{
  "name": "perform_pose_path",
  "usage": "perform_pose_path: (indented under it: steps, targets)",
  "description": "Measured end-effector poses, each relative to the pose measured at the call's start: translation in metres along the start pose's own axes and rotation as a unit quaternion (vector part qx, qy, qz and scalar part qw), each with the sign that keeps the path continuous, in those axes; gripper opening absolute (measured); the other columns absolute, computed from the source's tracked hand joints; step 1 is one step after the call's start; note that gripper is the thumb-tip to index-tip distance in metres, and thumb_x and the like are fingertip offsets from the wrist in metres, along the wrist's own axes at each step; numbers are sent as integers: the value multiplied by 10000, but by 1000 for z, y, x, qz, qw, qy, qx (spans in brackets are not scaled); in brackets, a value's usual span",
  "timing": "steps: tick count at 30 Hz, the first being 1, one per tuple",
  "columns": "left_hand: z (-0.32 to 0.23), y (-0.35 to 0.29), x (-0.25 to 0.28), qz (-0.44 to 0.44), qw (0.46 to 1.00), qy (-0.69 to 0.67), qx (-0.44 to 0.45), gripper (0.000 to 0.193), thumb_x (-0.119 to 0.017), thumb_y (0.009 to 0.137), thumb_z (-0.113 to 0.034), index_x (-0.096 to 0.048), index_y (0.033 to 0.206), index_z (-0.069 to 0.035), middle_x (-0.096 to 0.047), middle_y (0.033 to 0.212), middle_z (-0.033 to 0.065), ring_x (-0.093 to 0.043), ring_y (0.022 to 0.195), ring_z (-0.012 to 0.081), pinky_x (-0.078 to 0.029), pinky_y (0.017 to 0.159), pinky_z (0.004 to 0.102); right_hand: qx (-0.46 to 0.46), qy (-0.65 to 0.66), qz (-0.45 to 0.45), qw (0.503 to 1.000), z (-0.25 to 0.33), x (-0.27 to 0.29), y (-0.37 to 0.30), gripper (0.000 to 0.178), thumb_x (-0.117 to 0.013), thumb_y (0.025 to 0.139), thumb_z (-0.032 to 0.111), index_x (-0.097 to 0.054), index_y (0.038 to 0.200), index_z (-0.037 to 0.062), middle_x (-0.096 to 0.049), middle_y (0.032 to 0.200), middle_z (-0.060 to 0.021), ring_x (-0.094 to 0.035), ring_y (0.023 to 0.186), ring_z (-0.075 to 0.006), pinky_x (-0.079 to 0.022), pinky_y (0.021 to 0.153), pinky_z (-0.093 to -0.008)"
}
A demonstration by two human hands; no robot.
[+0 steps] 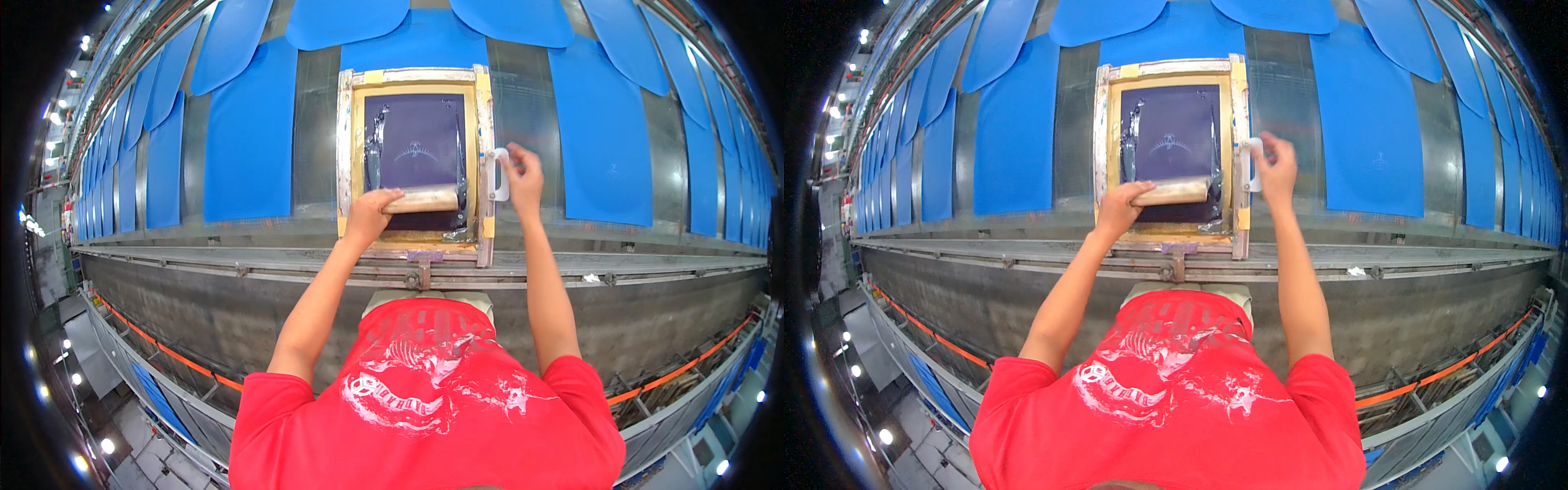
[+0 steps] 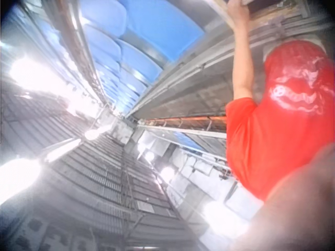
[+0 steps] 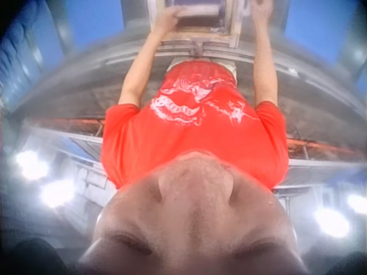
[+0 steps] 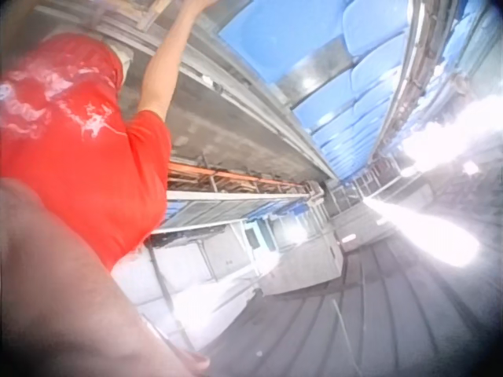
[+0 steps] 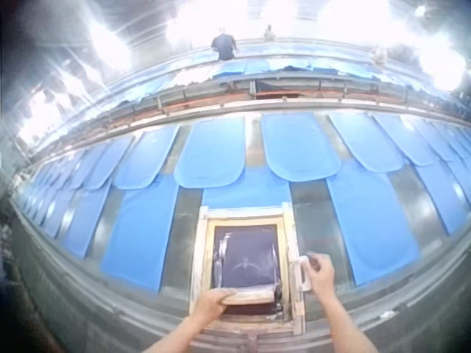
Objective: The person uses a squeegee to pull purple ink across a screen-printing frame over blue fabric pieces on a conveyor. They repeatedly reload ink and wipe the screen, then move the frame to a side table to add more ink from a container before returning to continue printing.
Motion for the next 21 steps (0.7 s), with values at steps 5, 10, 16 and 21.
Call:
perform_pose_path:
  steps: [5, 10, 16, 21]
  targets:
    - [-12, 18, -7, -33, 999, 11, -10, 430, -693, 758, 37, -736, 1154, -126, -727, 1165, 85, -678, 1109, 276, -543, 956, 362, -177, -20, 119, 977, -66, -49, 12, 268, -627, 977, 276, -684, 1197, 133, -669, 802, -112, -616, 688, -216, -487, 698, -376]
    - [-20, 13, -6, 21, 993, -28, -111, 460, -649, 741, 70, -736, 1149, -124, -717, 1197, 78, -646, 1170, 272, -508, 1023, 390, -33, -24, -36, 998, -9, -29, 23, 221, -617, 989, 276, -731, 1054, 99, -714, 839, -116, -644, 737, -214, -494, 714, -368]
    - [8, -33, 51, 63, 993, -36, -96, 476, -609, 743, 102, -738, 1142, -123, -710, 1222, 61, -623, 1206, 284, -490, 1054, 400, -102, -31, -4, 994, 41, -59, 11, 236, -610, 1005, 279, -725, 1068, 83, -620, 710, -34, -513, 633, -120, -427, 601, -330]
    - [13, -71, 109, 71, 996, 22, -52, 537, -594, 689, 129, -733, 1151, -109, -711, 1220, 71, -621, 1211, 290, -492, 1052, 400, -111, 18, -13, 994, 77, -91, -33, 231, -597, 1013, 269, -716, 1072, 80, -548, 640, -8, -472, 603, -102, -395, 571, -322]
Point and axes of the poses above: each hand's wrist, its own y-axis towards the middle knuckle, its own x-axis out of the back of the hand, z = x × y, the point moved 9 cm from there along y, towards the middle knuckle
